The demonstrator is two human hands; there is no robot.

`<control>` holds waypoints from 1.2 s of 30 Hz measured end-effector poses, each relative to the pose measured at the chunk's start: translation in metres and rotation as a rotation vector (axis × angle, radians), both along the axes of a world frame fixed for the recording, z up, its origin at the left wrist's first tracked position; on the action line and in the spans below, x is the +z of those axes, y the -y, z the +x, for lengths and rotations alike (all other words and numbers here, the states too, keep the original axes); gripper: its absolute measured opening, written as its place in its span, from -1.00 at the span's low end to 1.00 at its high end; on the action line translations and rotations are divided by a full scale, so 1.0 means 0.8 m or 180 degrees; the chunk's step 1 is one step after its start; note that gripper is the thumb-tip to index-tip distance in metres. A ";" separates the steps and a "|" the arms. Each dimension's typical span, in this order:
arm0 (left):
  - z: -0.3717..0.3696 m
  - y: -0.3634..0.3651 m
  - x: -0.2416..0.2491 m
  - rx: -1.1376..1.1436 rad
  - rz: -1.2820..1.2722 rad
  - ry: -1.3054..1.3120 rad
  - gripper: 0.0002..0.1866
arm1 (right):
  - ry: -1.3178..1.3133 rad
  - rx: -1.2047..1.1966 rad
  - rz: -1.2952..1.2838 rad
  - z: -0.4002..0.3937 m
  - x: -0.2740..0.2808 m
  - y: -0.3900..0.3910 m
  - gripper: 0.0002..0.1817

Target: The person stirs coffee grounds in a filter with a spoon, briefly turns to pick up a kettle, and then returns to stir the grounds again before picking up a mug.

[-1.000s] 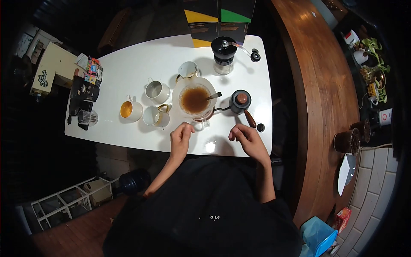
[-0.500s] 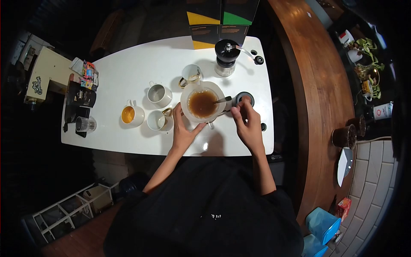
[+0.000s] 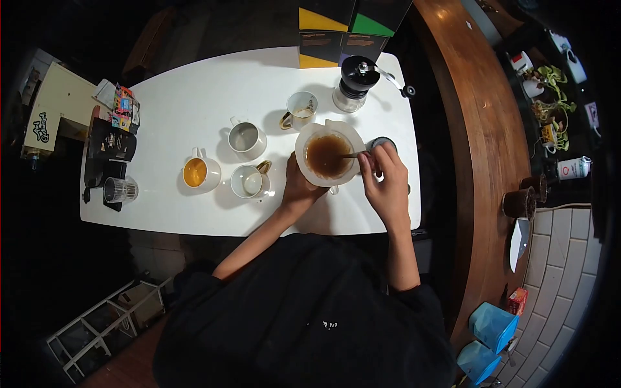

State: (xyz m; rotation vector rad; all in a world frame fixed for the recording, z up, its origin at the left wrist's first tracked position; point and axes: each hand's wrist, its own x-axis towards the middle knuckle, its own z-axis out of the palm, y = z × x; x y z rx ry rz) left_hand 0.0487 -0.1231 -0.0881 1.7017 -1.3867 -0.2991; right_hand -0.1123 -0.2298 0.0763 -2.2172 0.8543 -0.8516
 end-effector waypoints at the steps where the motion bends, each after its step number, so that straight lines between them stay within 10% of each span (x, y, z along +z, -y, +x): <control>1: -0.001 0.000 -0.005 0.0128 0.0008 -0.0119 -0.07 | -0.0051 0.0053 -0.0080 0.001 0.002 -0.003 -0.84; 23: 0.008 -0.002 0.009 -0.0015 -0.0048 -0.0715 0.05 | -0.0609 0.0112 -0.1477 0.001 0.022 -0.023 -0.80; 36: 0.000 0.002 -0.001 0.0168 0.0423 -0.0413 0.05 | -0.0338 0.0316 -0.0597 0.009 0.008 -0.021 -0.86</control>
